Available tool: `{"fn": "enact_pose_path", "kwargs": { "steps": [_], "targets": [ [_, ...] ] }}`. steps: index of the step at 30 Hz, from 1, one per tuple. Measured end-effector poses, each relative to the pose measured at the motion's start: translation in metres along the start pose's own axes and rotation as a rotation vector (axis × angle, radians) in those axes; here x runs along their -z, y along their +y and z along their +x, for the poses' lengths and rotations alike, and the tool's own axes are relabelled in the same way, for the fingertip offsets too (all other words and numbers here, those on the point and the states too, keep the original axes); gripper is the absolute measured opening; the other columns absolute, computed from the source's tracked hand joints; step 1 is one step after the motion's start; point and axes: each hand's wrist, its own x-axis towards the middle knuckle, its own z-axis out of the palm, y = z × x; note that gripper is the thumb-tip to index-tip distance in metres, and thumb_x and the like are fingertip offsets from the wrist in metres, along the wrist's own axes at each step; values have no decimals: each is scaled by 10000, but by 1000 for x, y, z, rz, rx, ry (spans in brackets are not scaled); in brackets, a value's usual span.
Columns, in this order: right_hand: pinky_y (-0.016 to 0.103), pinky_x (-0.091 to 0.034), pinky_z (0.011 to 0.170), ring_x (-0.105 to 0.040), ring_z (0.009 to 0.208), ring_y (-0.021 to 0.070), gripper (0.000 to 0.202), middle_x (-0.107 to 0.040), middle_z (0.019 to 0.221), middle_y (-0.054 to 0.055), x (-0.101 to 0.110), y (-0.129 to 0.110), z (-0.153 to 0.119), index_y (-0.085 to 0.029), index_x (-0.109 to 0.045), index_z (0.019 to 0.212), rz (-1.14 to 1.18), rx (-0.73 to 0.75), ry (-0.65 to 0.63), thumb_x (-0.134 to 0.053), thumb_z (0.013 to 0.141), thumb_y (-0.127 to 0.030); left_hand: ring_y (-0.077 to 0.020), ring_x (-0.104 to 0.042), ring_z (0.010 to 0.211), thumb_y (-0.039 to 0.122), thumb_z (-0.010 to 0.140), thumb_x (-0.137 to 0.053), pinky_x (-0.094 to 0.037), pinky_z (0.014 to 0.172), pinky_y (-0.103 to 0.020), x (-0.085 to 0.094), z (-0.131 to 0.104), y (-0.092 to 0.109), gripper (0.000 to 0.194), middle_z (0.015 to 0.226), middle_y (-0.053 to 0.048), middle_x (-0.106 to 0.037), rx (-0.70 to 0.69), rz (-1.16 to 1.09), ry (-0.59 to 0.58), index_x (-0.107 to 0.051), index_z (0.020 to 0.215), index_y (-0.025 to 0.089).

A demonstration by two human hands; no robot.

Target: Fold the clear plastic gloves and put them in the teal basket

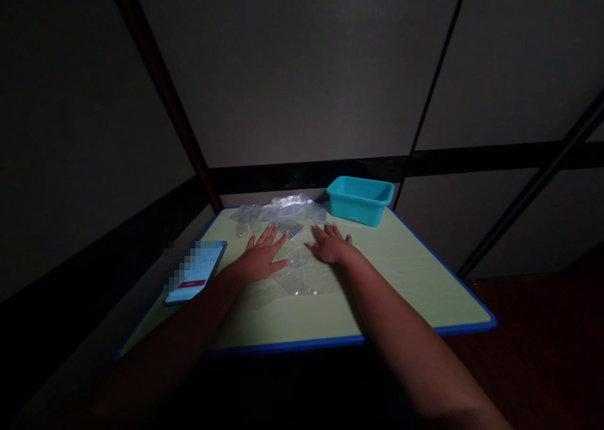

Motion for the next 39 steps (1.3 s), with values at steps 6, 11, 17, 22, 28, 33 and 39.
{"fn": "enact_pose_path", "kwargs": {
  "steps": [6, 11, 17, 22, 28, 33, 39],
  "targets": [
    [659, -113, 989, 54, 1371, 291, 700, -16, 1515, 95, 0, 2, 2, -293, -58, 1446, 19, -7, 7, -261, 860, -617, -248, 36, 1384, 571, 864, -335, -102, 1058, -534, 2, 3, 1, 687, 1515, -117, -31, -55, -36, 171, -171, 1434, 225],
    [669, -94, 983, 67, 1370, 289, 709, -5, 1514, 98, 1, 2, 1, -289, -55, 1447, 29, 2, -5, -264, 857, -621, -269, 69, 1377, 565, 848, -393, -106, 1060, -528, 3, 2, 4, 691, 1515, -101, 26, -80, -58, 172, -188, 1430, 253],
    [667, -105, 984, 72, 1371, 284, 676, -2, 1515, 98, 7, 2, -1, -279, -68, 1448, 43, -32, -1, -255, 875, -585, -335, 80, 1365, 649, 771, -464, -66, 1042, -582, -1, -6, 21, 806, 1504, -109, 79, -212, -91, 18, -191, 1428, 270],
    [656, -87, 993, 76, 1372, 276, 687, 12, 1514, 101, 10, 1, -2, -278, -68, 1447, 60, -55, -1, -282, 870, -585, -348, 90, 1361, 695, 692, -524, -36, 1026, -612, -7, -8, 29, 920, 1494, -124, 110, -297, -89, -62, -168, 1430, 278],
    [659, -99, 986, 48, 1374, 289, 673, -18, 1517, 96, 10, 1, -3, -272, -99, 1445, 74, -36, 34, -292, 874, -573, -304, -60, 1377, 549, 827, -454, -111, 1051, -561, -1, -2, 20, 717, 1512, -131, -62, -253, -148, 76, -220, 1421, 225],
    [431, -359, 915, -439, 1184, 268, 508, -509, 1276, 151, 16, 6, -1, -179, -406, 1319, 219, -44, 297, -373, 893, -455, -271, -361, 1246, 415, 847, -467, -282, 1033, -419, 3, 9, 1, 468, 1312, -132, -465, -113, -218, 483, -504, 1229, 146],
    [231, -354, 578, -579, 715, 155, 264, -664, 822, 69, 19, 10, 4, -164, -617, 963, 269, -25, 418, -517, 833, -371, -254, -513, 972, 336, 739, -620, -388, 905, -402, 0, 15, -10, 253, 948, -92, -586, -47, -278, 528, -608, 897, 140]
  ]
}}
